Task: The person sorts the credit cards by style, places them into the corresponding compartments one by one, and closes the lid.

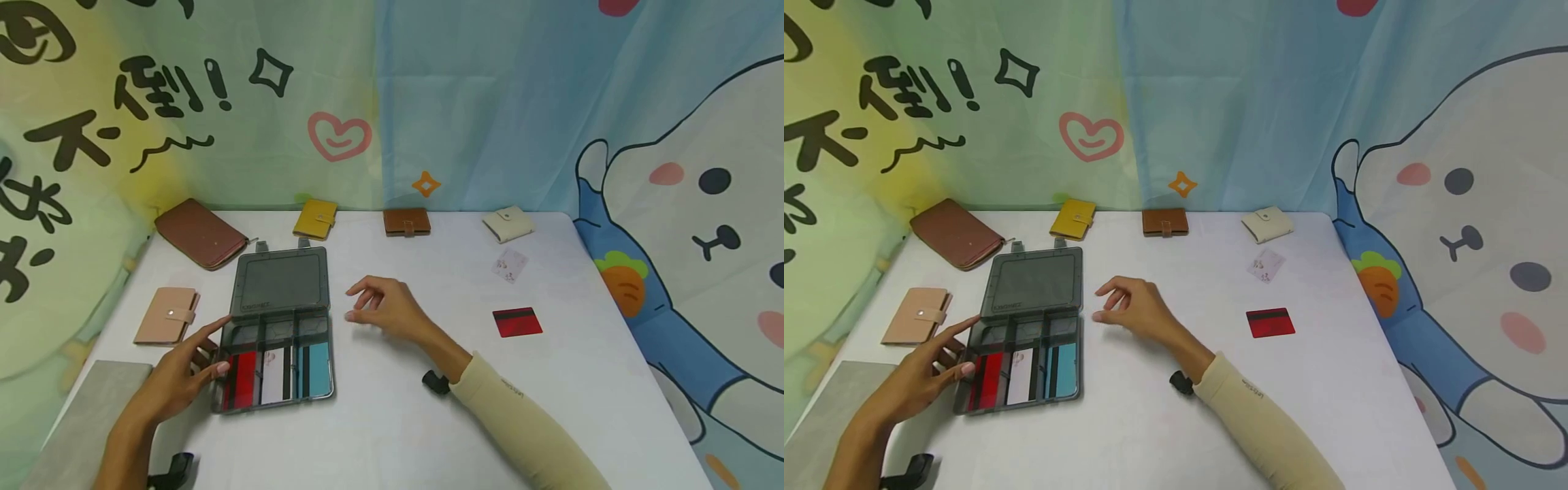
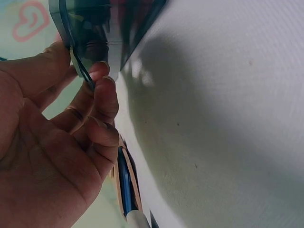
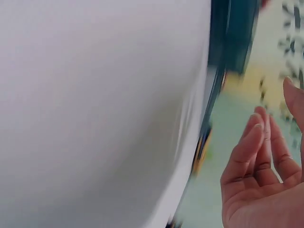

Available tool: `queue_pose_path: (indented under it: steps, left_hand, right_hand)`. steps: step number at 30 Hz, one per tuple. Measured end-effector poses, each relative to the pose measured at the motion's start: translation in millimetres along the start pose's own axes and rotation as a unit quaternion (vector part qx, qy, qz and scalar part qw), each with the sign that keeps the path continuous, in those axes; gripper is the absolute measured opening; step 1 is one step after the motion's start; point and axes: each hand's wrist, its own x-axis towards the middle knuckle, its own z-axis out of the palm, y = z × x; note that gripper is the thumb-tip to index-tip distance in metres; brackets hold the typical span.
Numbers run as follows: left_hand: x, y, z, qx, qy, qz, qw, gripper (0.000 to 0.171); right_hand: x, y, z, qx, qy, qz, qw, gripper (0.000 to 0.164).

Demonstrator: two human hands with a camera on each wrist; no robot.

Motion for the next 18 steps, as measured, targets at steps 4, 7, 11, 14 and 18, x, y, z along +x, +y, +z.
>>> queue_pose_path:
  steps: [4,7,11,14,18]
  left_hand:
    - [0.6,-0.5,-0.1,0.005,-0.003,-0.002,1.0000,0.075]
    - [0.4,0.1,-0.5,0.006,-0.006,-0.006,1.0000,0.076]
    - [0.4,0.3,-0.7,0.006,-0.008,-0.008,0.9999,0.076]
    - [0.7,0.0,-0.7,0.005,-0.009,-0.008,0.9999,0.076]
    - [0.9,-0.8,-0.2,0.000,-0.007,-0.007,0.9999,0.076]
  right_hand:
    - [-2.3,27.9,-51.1,-0.022,0.057,0.054,0.997,0.047]
    - [-6.9,51.9,-89.3,-0.049,0.089,0.086,0.991,0.052]
    - [-18.7,78.9,-134.7,-0.084,0.115,0.140,0.980,0.058]
    - [-29.1,94.5,-162.9,-0.092,0.134,0.177,0.971,0.066]
    - [-40.6,112.5,-192.1,-0.108,0.160,0.218,0.957,0.072]
